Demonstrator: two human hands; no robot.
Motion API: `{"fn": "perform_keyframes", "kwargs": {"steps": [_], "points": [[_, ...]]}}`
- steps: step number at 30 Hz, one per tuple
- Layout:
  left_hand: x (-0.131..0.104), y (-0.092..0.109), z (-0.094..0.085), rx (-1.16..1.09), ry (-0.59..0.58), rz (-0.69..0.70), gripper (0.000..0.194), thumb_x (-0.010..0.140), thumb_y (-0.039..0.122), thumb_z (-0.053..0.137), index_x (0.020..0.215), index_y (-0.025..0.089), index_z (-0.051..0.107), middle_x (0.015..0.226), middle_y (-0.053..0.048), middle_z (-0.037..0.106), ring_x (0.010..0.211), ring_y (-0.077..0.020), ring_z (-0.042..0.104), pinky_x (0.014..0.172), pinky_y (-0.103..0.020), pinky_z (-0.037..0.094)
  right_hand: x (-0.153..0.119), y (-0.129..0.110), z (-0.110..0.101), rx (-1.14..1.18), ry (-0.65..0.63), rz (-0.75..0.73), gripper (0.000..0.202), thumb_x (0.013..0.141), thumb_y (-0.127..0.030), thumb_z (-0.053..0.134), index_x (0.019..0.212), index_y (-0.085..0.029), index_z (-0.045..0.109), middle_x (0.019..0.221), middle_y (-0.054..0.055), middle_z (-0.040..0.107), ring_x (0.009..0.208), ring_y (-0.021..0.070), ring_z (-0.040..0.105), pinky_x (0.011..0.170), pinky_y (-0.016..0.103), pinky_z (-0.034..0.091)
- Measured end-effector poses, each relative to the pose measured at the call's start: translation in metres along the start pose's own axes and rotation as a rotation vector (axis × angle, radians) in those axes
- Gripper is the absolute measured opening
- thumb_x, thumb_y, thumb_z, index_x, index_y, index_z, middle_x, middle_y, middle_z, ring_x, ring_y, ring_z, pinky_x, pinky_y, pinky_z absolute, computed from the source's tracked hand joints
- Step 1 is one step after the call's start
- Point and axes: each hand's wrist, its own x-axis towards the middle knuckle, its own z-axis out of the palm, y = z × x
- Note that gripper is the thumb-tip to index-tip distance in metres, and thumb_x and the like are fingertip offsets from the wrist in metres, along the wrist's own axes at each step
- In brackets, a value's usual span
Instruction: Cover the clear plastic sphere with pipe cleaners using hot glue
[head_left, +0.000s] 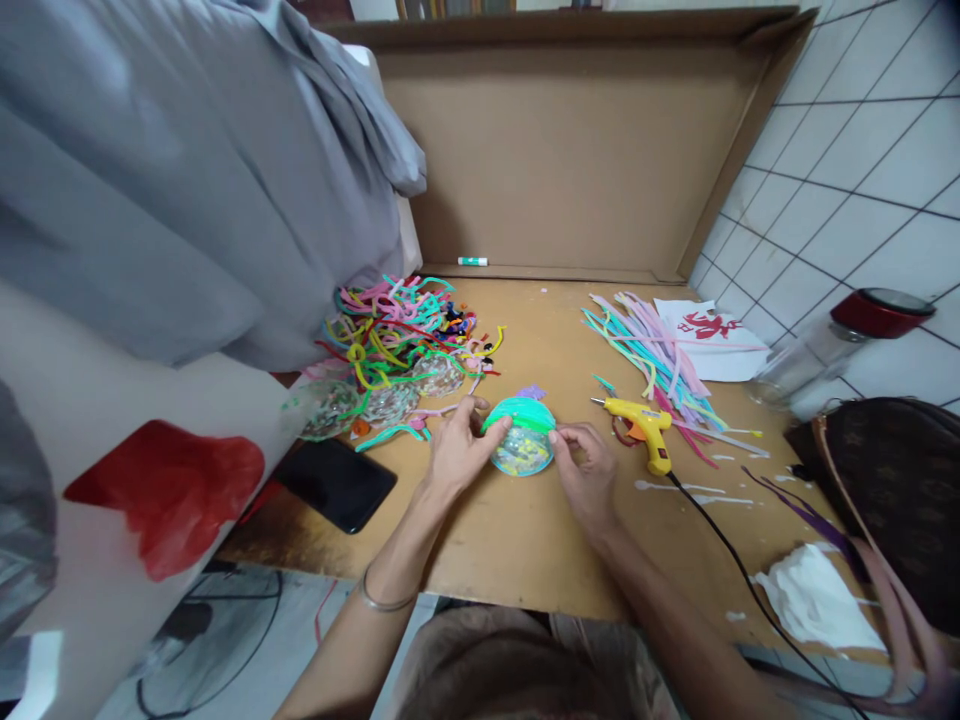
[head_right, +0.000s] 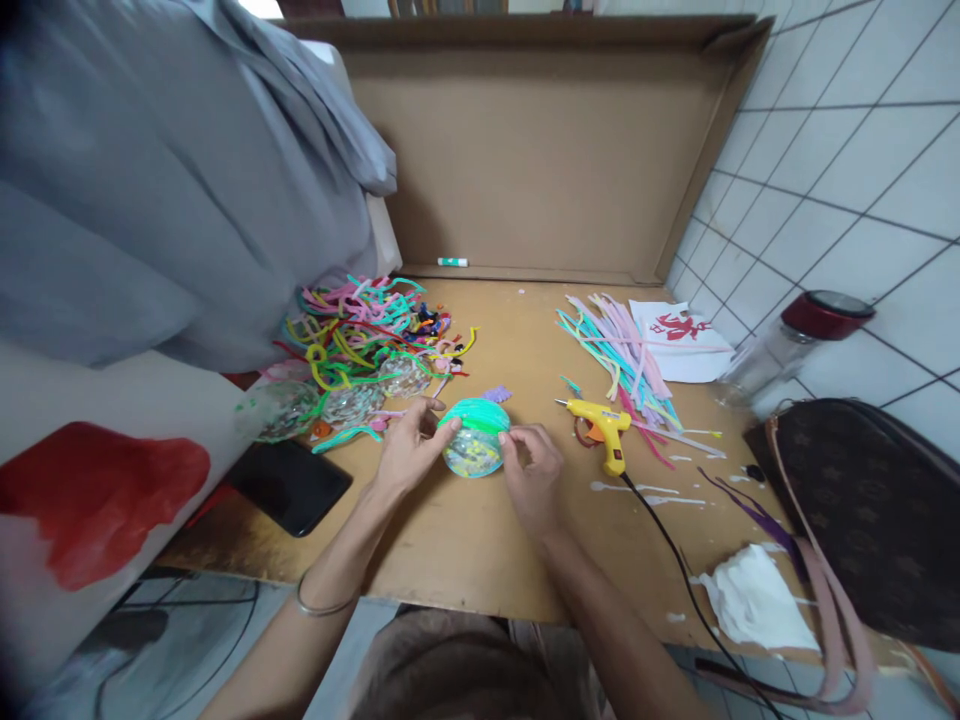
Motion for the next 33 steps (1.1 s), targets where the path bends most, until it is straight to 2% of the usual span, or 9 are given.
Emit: {"fn": "perform_keyframes", "kwargs": {"steps": [4,7,12,15,17,22,28,31,33], "points": [[0.000,-0.002,0.002,0.022,0.029,0.036,0.026,0.080,0.046,0.062,0.085,0.021,0.059,0.087,-0.003,0.066,0.082,-0.0194,0.062,0.072,-0.031,0.047,0.000,0.000,0.000,0.005,0.010,-0.002,0.015,0.087,-0.028,0.058,0.074,-0.022,0.063,0.075,0.002,0.068,0.070,0.0175,0.063,0.066,0.031,0.053],[0.002,-0.005,0.004,-0.023,0.084,0.130,0.027,0.080,0.042,0.063,0.098,0.021,0.061,0.108,-0.008,0.065,0.101,-0.0226,0.062,0.087,-0.036,0.050,0.000,0.001,0.000,0.002,0.009,-0.003,0.015,0.087,-0.029,0.058,0.074,-0.022,0.063,0.075,0.002,0.068,0.071,0.0177,0.063,0.066,0.031,0.053],[0.002,-0.005,0.003,-0.111,0.163,0.338,0.031,0.083,0.035,0.065,0.109,0.020,0.061,0.130,-0.013,0.058,0.125,-0.0256,0.053,0.107,-0.044,0.041,0.001,-0.001,0.002,0.001,0.014,-0.020,0.015,0.087,-0.027,0.058,0.073,-0.022,0.063,0.075,0.002,0.067,0.071,0.0175,0.063,0.067,0.031,0.053],[0.000,0.002,0.003,-0.156,0.147,0.446,0.022,0.088,0.031,0.059,0.107,0.021,0.066,0.127,-0.011,0.062,0.123,-0.0244,0.055,0.108,-0.045,0.041,0.001,-0.003,0.003,0.001,0.018,-0.038,0.016,0.088,-0.027,0.058,0.073,-0.022,0.062,0.075,0.003,0.067,0.071,0.0175,0.063,0.066,0.031,0.052],[-0.001,0.006,0.004,-0.196,0.084,0.488,0.023,0.092,0.028,0.052,0.105,0.022,0.069,0.120,-0.010,0.067,0.116,-0.0230,0.059,0.105,-0.044,0.044,0.001,-0.003,0.003,-0.004,0.018,-0.045,0.016,0.088,-0.027,0.058,0.073,-0.022,0.062,0.075,0.002,0.067,0.071,0.0174,0.062,0.067,0.031,0.052],[-0.004,0.013,0.008,-0.281,-0.072,0.468,0.035,0.092,0.021,0.040,0.100,0.021,0.074,0.110,-0.010,0.072,0.107,-0.0215,0.064,0.098,-0.041,0.049,0.000,-0.004,0.003,-0.023,-0.004,-0.047,0.016,0.089,-0.028,0.057,0.075,-0.023,0.061,0.076,0.002,0.066,0.071,0.0170,0.062,0.067,0.031,0.052],[-0.008,0.019,0.009,-0.333,-0.038,0.367,0.031,0.091,0.019,0.042,0.097,0.020,0.072,0.105,-0.009,0.072,0.103,-0.0206,0.063,0.094,-0.038,0.049,-0.002,-0.003,0.004,-0.037,-0.002,-0.045,0.015,0.089,-0.027,0.056,0.075,-0.023,0.060,0.076,0.001,0.064,0.073,0.0171,0.061,0.068,0.031,0.052],[-0.009,0.023,0.012,-0.339,0.014,0.333,0.018,0.089,0.028,0.057,0.096,0.019,0.071,0.098,-0.008,0.071,0.097,-0.0211,0.063,0.089,-0.036,0.049,-0.002,-0.003,0.004,-0.025,-0.016,-0.055,0.014,0.089,-0.026,0.056,0.076,-0.023,0.060,0.076,0.001,0.064,0.073,0.0167,0.061,0.068,0.031,0.052],[-0.009,0.024,0.014,-0.330,0.048,0.326,0.018,0.084,0.033,0.066,0.094,0.019,0.071,0.092,-0.007,0.070,0.093,-0.0213,0.062,0.086,-0.036,0.049,-0.002,-0.004,0.004,-0.024,-0.027,-0.051,0.014,0.089,-0.026,0.057,0.076,-0.023,0.061,0.077,0.001,0.065,0.073,0.0169,0.061,0.069,0.031,0.052]]}}
